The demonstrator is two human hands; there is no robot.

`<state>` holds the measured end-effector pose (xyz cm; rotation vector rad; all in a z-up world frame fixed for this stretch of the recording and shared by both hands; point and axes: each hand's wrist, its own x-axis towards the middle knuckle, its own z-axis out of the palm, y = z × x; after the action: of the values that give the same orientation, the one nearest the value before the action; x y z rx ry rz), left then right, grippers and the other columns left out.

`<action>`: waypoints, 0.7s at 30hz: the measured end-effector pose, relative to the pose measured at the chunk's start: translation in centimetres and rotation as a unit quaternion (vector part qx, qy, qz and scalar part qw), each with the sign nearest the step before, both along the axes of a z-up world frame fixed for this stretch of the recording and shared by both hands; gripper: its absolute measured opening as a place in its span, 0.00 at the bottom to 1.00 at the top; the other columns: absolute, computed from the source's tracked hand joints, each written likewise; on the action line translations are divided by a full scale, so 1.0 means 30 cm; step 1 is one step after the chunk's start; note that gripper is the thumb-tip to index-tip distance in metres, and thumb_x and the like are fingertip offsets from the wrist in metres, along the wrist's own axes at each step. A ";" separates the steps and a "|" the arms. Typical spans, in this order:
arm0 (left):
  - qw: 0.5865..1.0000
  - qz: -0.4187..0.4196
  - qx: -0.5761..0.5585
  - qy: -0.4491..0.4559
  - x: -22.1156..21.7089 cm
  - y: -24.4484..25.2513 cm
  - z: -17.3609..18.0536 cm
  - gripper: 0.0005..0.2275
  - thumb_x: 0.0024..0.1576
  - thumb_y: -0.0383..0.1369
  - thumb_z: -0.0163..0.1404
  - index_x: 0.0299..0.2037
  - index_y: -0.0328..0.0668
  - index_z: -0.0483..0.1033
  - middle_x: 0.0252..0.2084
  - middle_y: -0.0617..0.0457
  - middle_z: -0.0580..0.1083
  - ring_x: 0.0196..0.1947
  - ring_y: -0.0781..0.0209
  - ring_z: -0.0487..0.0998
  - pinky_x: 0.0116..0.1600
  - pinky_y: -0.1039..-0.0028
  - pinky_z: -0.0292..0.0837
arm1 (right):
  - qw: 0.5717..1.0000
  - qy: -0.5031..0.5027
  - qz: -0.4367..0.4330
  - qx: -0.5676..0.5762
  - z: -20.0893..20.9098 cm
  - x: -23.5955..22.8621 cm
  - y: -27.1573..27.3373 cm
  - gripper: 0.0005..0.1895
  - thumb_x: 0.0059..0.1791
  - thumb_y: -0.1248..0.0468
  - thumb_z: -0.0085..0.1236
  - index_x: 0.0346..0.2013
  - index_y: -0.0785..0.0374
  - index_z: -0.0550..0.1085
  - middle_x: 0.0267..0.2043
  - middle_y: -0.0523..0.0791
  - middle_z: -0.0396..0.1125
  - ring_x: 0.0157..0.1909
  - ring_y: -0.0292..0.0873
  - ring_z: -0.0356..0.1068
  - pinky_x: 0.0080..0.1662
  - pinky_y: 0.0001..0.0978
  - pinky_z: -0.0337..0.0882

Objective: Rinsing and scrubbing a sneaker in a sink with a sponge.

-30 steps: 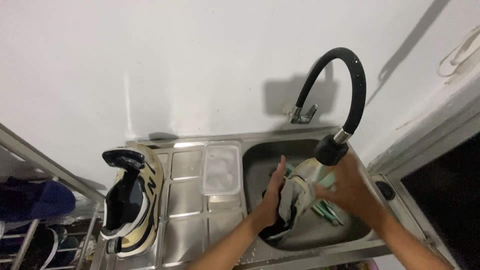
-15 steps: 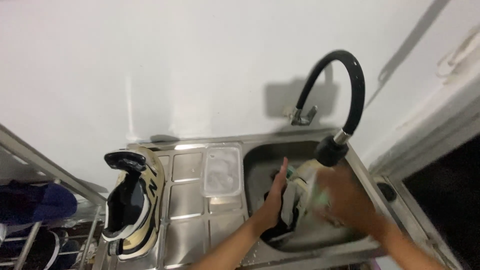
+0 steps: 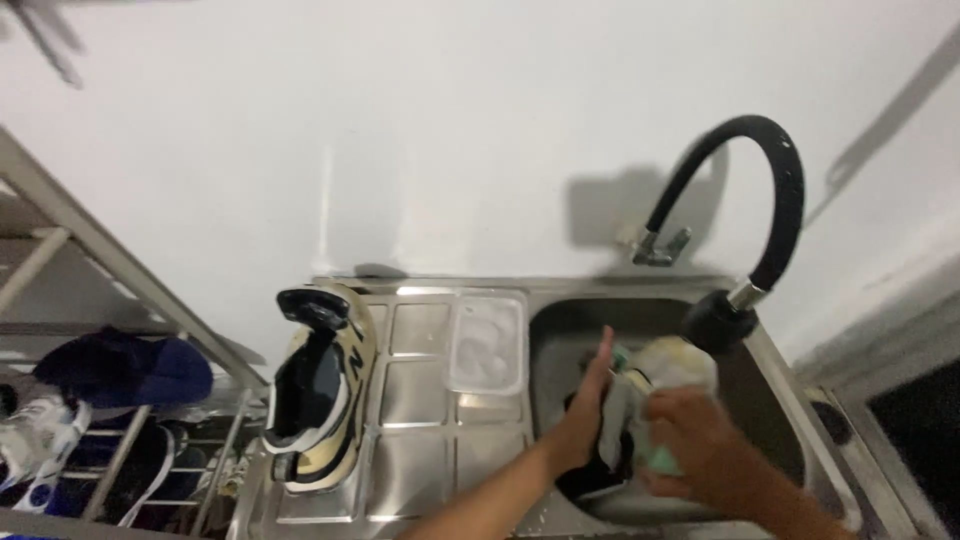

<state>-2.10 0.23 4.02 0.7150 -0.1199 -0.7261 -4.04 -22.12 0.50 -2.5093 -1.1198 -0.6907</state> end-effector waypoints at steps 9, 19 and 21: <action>0.982 0.004 0.179 -0.059 -0.028 0.025 0.079 0.44 0.46 0.71 0.27 0.75 0.83 0.27 0.81 0.62 0.27 0.80 0.53 0.28 0.76 0.45 0.30 | 0.993 0.085 0.028 -0.078 0.051 -0.016 -0.004 0.19 0.44 0.46 0.69 0.32 0.54 0.74 0.51 0.46 0.69 0.57 0.52 0.67 0.56 0.48 0.65; 0.996 0.007 0.079 -0.039 -0.003 0.041 0.030 0.45 0.49 0.72 0.31 0.77 0.71 0.36 0.78 0.51 0.51 0.76 0.50 0.53 0.74 0.57 0.51 | 0.983 0.131 -0.129 0.025 0.196 -0.028 0.085 0.09 0.35 0.58 0.68 0.25 0.58 0.80 0.35 0.45 0.74 0.39 0.47 0.74 0.44 0.42 0.71; 0.999 -0.015 0.043 -0.025 -0.008 0.035 0.015 0.48 0.48 0.73 0.32 0.78 0.63 0.43 0.77 0.49 0.56 0.73 0.49 0.59 0.73 0.59 0.56 | 0.912 0.254 -0.307 0.095 0.227 -0.007 0.060 0.03 0.27 0.68 0.69 0.12 0.55 0.85 0.21 0.40 0.80 0.25 0.41 0.79 0.34 0.37 0.74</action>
<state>-2.33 1.28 4.48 0.8155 -0.1450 -0.7454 -4.25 -20.32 7.30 -2.6290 -0.0690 -0.2235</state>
